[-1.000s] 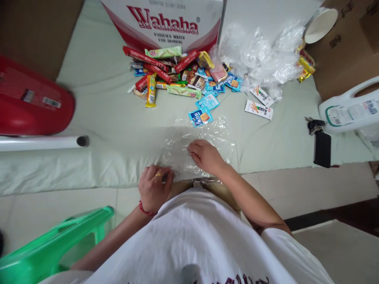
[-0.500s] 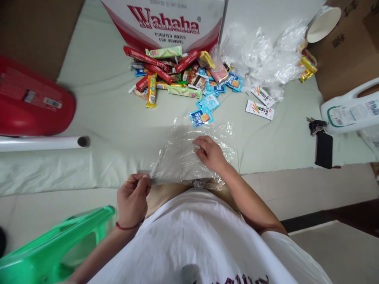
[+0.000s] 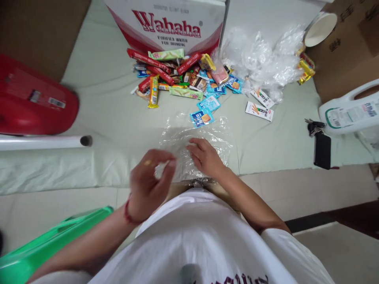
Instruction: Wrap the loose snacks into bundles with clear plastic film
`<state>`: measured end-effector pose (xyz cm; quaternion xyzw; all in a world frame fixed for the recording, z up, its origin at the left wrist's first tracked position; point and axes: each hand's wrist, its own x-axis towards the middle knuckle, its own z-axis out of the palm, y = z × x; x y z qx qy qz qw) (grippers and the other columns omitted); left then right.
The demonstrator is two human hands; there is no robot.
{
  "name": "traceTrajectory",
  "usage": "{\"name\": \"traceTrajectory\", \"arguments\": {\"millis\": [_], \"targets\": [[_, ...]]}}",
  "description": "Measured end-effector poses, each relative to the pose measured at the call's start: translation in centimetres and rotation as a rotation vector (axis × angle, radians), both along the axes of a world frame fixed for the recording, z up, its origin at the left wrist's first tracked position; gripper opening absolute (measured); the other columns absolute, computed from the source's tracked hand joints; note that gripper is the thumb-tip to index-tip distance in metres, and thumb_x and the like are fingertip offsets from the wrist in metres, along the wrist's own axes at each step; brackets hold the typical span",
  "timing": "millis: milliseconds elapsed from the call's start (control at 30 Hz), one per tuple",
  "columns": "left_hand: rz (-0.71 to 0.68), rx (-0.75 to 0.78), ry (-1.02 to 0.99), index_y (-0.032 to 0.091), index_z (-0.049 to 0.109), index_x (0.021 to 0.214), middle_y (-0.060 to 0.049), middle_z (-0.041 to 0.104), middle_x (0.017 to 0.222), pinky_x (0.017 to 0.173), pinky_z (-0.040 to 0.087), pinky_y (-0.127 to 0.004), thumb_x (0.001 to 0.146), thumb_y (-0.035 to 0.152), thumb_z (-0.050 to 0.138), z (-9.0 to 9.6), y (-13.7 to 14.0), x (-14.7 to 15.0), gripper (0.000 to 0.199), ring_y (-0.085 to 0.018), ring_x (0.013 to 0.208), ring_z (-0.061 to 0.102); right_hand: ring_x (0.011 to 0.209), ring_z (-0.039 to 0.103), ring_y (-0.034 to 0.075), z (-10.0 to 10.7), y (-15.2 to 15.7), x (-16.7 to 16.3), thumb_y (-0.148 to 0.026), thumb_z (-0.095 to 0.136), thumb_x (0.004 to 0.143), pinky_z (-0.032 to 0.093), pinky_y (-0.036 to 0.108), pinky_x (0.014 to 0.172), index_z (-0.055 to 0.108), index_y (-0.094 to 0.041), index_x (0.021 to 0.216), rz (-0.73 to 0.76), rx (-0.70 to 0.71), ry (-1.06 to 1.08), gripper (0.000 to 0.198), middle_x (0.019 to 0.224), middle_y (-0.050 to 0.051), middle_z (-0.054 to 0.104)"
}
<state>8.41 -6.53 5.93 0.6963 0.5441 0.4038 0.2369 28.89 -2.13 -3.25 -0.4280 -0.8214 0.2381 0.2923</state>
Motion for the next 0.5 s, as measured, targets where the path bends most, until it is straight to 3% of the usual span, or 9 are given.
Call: {"name": "traceTrajectory", "arguments": {"millis": [100, 167, 233, 367, 500], "targets": [[-0.097, 0.029, 0.263, 0.017, 0.072, 0.115, -0.016, 0.075, 0.125, 0.114, 0.047, -0.052, 0.103, 0.033, 0.048, -4.0, 4.7, 1.6, 0.031, -0.031, 0.129, 0.064, 0.138, 0.055, 0.033, 0.2, -1.8, 0.8, -0.030, 0.049, 0.108, 0.048, 0.057, 0.114, 0.055, -0.025, 0.153, 0.007, 0.029, -0.133, 0.046, 0.157, 0.016, 0.056], [-0.163, -0.062, 0.429, 0.013, 0.065, 0.138, -0.019, 0.060, 0.154, 0.127, 0.030, -0.061, 0.104, 0.035, 0.045, -7.1, 6.9, 1.6, 0.045, -0.036, 0.150, 0.048, 0.153, 0.043, 0.034, 0.0, -3.3, 1.9, -0.036, 0.051, 0.108, 0.038, 0.062, 0.125, 0.038, -0.025, 0.166, 0.013, 0.022, -0.238, 0.060, 0.167, 0.015, 0.046], [-0.181, -0.111, 0.528, 0.013, 0.052, 0.155, -0.020, 0.043, 0.168, 0.130, 0.017, -0.066, 0.106, 0.039, 0.041, -9.2, 7.9, 1.0, 0.057, -0.037, 0.158, 0.037, 0.161, 0.033, 0.034, -0.4, -4.8, 3.3, -0.042, 0.052, 0.108, 0.028, 0.064, 0.131, 0.024, -0.025, 0.172, -0.004, 0.002, -0.327, 0.072, 0.173, 0.014, 0.037], [-0.079, -0.125, 0.584, 0.007, 0.035, 0.165, -0.024, 0.031, 0.173, 0.131, 0.009, -0.067, 0.106, 0.046, 0.036, -10.5, 7.0, -0.6, 0.070, -0.037, 0.163, 0.028, 0.163, 0.030, 0.032, -0.6, -7.2, 5.8, -0.046, 0.050, 0.109, 0.027, 0.063, 0.132, 0.017, -0.026, 0.173, -0.055, -0.064, -0.389, 0.075, 0.174, 0.014, 0.034], [0.000, -0.151, 0.571, 0.001, 0.036, 0.162, -0.029, 0.032, 0.171, 0.130, 0.012, -0.068, 0.106, 0.047, 0.037, -10.3, 4.8, -0.8, 0.073, -0.041, 0.161, 0.030, 0.151, 0.048, 0.031, 0.6, -6.5, 8.0, -0.042, 0.049, 0.109, 0.042, 0.061, 0.124, 0.037, -0.029, 0.166, -0.112, -0.096, -0.211, 0.060, 0.163, 0.013, 0.051]]}}
